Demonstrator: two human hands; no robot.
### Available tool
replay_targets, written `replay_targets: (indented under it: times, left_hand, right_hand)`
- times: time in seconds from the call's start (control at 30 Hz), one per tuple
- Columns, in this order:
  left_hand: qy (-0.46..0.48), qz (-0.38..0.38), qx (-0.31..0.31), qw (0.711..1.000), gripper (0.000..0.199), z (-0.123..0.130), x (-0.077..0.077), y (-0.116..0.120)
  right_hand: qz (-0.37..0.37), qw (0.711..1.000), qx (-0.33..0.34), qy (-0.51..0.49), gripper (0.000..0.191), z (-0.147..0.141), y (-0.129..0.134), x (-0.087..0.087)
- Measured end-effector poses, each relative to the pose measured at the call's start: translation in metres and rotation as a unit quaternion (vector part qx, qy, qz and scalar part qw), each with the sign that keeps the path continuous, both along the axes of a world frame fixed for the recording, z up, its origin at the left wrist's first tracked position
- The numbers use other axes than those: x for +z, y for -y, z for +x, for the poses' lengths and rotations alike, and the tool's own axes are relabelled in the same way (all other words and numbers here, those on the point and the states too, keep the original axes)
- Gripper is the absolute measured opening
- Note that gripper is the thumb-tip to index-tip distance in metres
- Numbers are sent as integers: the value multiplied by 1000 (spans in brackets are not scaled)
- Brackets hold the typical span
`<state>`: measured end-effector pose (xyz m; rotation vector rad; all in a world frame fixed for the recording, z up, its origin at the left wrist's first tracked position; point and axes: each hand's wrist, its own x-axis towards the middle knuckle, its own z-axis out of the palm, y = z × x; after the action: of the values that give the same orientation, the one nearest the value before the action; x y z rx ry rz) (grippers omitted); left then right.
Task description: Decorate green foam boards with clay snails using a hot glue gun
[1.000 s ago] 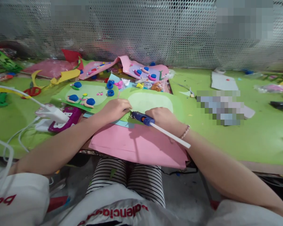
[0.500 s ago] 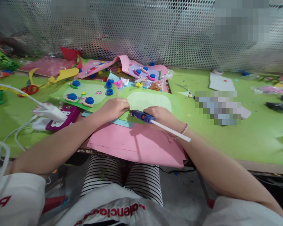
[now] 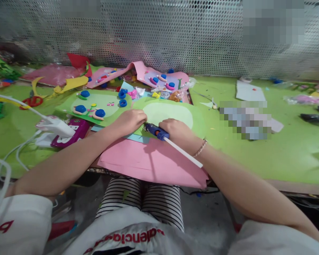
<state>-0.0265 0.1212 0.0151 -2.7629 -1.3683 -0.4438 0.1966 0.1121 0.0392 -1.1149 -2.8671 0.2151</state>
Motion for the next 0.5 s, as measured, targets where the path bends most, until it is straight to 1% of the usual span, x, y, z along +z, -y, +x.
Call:
replay_targets:
  times: [0.13, 0.23, 0.37, 0.5]
  left_hand:
    - [0, 8, 5, 1000, 22, 0, 0, 1]
    - [4, 19, -3, 1000, 21, -1, -2, 0]
    - [10, 20, -10, 1000, 21, -2, -3, 0]
    - [7, 14, -8, 1000, 21, -2, -1, 2]
  right_hand:
    - [-15, 1000, -17, 14, 11, -2, -1, 0]
    - [-24, 999, -33, 21, 11, -3, -2, 1]
    - [-15, 998, -58, 31, 12, -4, -2, 1]
    - [-16, 997, -55, 49, 13, -3, -2, 4]
